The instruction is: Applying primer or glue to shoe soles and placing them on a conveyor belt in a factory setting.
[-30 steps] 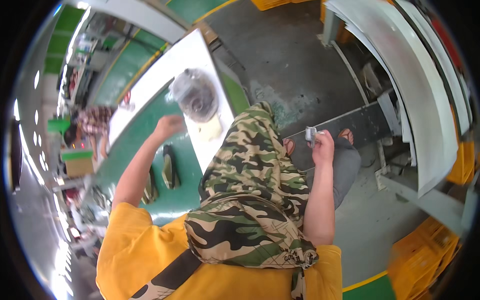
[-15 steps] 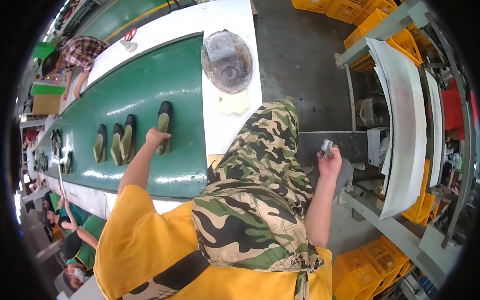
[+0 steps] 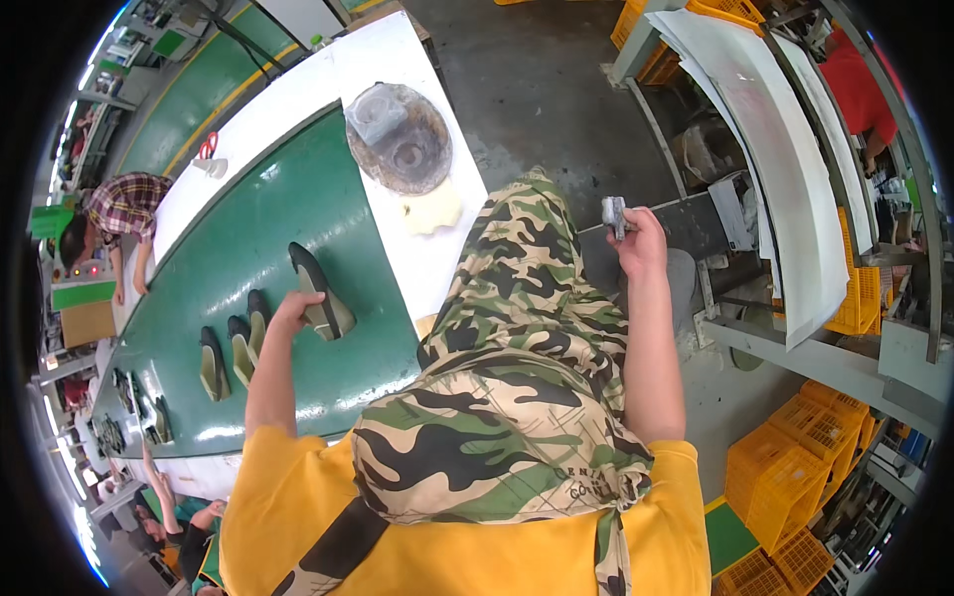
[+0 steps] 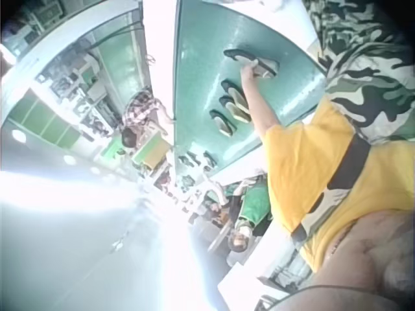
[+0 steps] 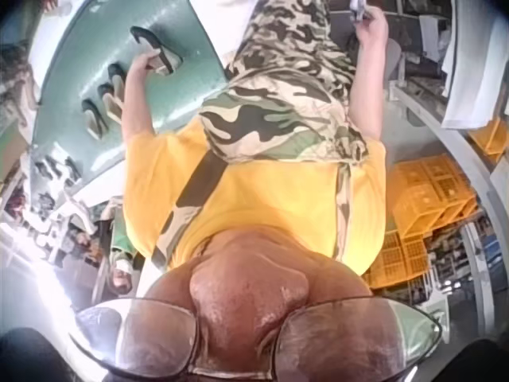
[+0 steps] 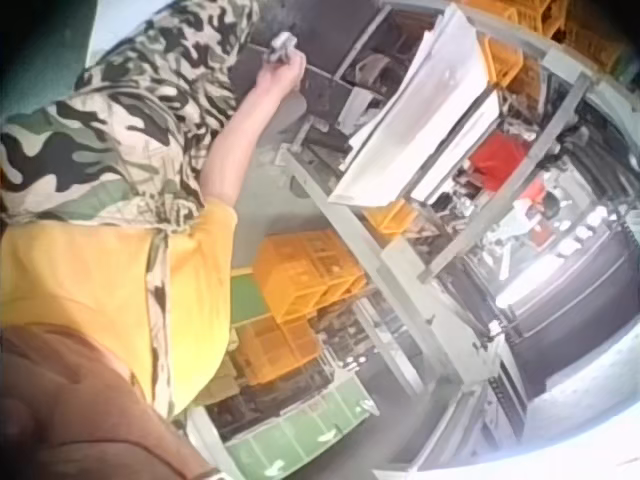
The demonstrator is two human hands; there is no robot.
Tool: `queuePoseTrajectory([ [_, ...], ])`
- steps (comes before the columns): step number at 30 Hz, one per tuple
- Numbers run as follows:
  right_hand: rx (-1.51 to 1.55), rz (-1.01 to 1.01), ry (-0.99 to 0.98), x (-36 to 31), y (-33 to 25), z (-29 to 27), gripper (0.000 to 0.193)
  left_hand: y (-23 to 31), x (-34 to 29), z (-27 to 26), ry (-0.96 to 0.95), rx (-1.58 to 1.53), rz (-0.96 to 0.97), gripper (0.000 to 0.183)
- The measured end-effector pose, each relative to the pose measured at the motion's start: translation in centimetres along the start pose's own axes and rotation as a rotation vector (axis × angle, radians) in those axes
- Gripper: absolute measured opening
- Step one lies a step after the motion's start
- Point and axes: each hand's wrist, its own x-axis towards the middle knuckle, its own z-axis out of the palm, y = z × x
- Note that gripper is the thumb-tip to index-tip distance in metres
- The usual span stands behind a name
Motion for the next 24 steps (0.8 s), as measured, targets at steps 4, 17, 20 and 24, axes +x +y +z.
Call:
queuePoseTrajectory([
  [4, -0.042, -0.011, -0.028, -0.1, -1.1, 2.3, 0.008, 2.8, -2.8, 3.3, -0.224, -0.471, 0.353, 0.06],
  [17, -0.39, -0.217, -0.334, -3.1, -2.3, 14.6, 0.013, 17.9, -11.3, 22.5, -0.501, -0.326, 1.002, 0.075],
  [20, -0.422, -0.204, -0.411, -3.2, -1.4, 14.4, 0.014, 18.2, -12.3, 24.6, -0.435, -0.119, 1.123, 0.067],
  [24, -0.39, -0.213, -0.293, -2.7, -0.4, 12.8, 0.016, 18.6, -14.2, 26.0, -0.353, 0.102, 1.22, 0.059],
])
